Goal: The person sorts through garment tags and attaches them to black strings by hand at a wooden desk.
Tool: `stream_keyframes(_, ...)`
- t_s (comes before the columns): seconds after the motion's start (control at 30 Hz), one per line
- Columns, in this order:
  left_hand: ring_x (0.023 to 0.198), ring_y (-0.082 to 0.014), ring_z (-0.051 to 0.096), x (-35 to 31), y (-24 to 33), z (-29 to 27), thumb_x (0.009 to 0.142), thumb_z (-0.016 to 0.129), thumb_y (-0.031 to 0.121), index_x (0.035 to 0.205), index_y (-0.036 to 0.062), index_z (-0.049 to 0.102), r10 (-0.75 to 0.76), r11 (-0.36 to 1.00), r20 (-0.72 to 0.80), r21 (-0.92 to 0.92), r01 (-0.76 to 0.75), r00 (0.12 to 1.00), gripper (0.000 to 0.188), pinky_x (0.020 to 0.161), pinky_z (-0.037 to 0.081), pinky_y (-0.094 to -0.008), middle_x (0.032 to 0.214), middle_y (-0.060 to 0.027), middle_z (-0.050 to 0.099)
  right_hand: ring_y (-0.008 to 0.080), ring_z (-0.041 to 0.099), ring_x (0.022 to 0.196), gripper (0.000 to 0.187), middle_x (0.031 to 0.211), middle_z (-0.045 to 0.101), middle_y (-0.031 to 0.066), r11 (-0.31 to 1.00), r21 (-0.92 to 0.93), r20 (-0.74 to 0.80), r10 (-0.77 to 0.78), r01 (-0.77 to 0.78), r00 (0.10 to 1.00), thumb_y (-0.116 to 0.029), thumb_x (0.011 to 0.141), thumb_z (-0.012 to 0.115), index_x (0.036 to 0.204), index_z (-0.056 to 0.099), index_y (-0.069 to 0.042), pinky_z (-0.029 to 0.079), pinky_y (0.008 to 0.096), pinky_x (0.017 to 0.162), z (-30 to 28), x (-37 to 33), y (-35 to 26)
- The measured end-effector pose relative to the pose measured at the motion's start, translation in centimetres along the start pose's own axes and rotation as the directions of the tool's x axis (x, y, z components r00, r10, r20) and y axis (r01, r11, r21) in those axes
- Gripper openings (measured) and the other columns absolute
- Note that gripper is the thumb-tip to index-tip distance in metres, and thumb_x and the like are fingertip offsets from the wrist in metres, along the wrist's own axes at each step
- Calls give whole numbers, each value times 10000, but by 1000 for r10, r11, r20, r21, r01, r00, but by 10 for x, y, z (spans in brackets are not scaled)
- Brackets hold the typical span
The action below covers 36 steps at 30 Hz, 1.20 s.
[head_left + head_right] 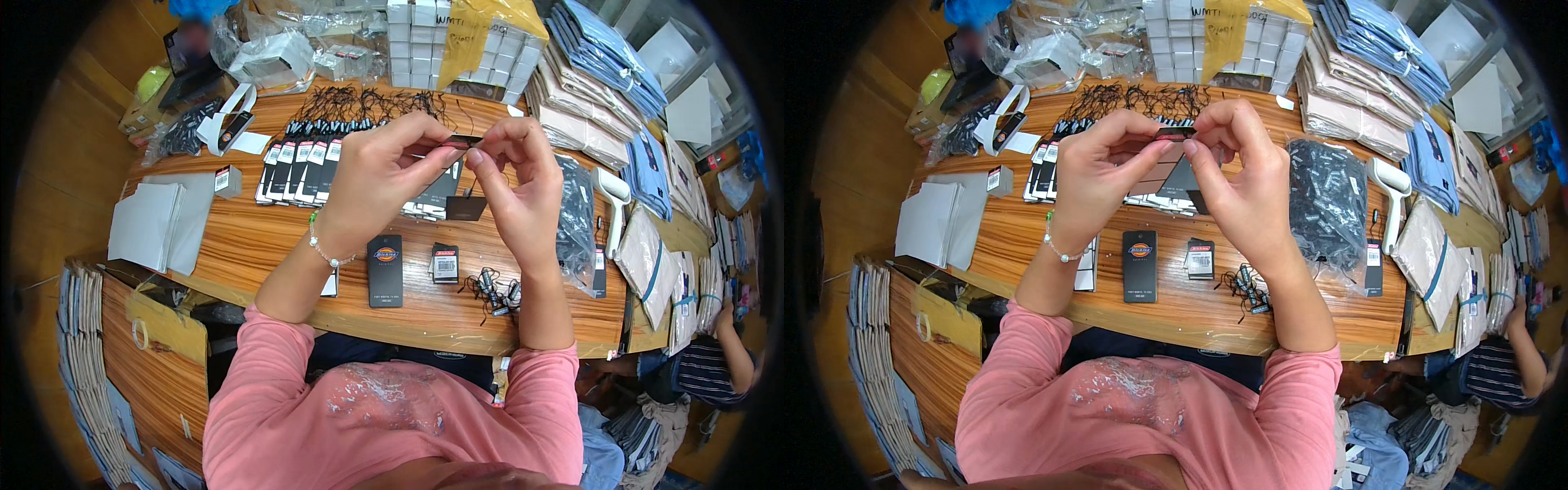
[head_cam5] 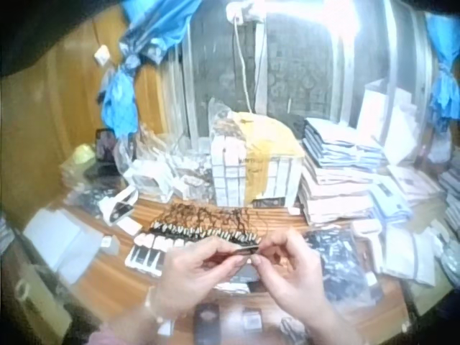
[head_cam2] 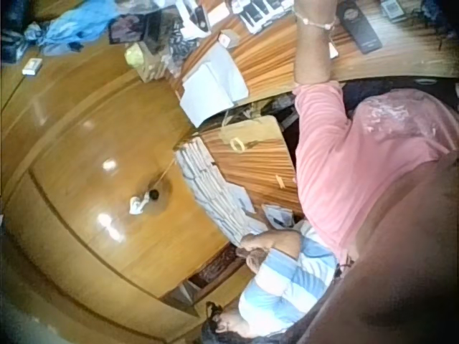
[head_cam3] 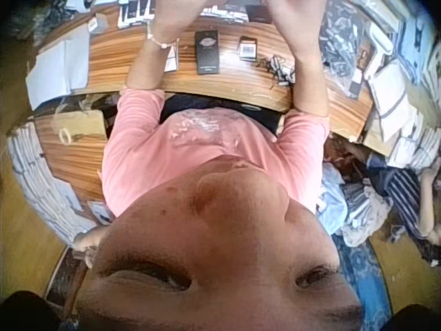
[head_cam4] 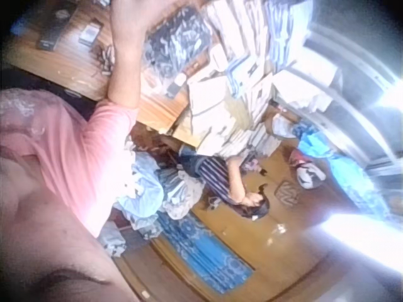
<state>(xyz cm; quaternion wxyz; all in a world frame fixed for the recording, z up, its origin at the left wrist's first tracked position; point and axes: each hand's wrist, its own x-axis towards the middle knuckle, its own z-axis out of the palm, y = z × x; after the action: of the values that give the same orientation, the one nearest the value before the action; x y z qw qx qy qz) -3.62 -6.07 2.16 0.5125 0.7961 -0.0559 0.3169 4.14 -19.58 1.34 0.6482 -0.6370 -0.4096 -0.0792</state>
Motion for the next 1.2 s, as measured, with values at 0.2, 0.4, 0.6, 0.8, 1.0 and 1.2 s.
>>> stream_keyframes(0.2,737,-84,613,0,-5,-3,758,631,-10,902,-28,606,7,996,70,93,-13,998,147,628,510,-200,801,-60,643,71,505,617,181,716,559,45,1000,0,10,17,-17,1000,43,728,601,873,499,9,417,201,571,2,1,6)
stream_keyframes(0.4,708,-99,612,2,-10,-7,756,639,22,931,-17,605,75,974,104,204,-96,992,182,615,511,-217,810,-77,640,79,520,626,192,728,574,55,998,-62,-1,-16,16,1000,37,727,611,881,499,11,434,206,589,5,2,11)
stream_keyframes(0.6,716,-132,613,2,-11,-9,763,629,35,925,-21,597,113,952,135,268,-146,984,175,618,508,-232,823,-90,631,78,556,663,214,742,587,66,999,8,23,51,-51,998,23,743,619,915,493,20,440,200,602,4,2,14)
stream_keyframes(0.8,719,-179,619,1,-9,-9,768,624,48,922,-14,599,154,928,123,321,-187,980,168,623,495,-249,832,-107,626,88,572,714,206,785,576,56,986,144,34,83,-88,996,36,772,598,938,477,27,444,194,627,7,2,17)
stream_keyframes(1.0,738,-202,620,3,-10,-10,770,616,43,925,-9,601,221,914,104,325,-243,970,164,637,489,-267,850,-115,624,102,573,751,209,808,562,55,974,204,17,97,-98,995,46,781,590,943,461,22,451,200,653,8,1,17)
stream_keyframes(1.2,736,-220,615,3,-8,-9,758,622,34,908,1,612,231,913,111,317,-255,966,154,643,487,-276,846,-110,621,115,586,747,194,810,599,77,929,325,32,176,-176,984,41,787,584,946,475,27,460,205,661,7,2,14)
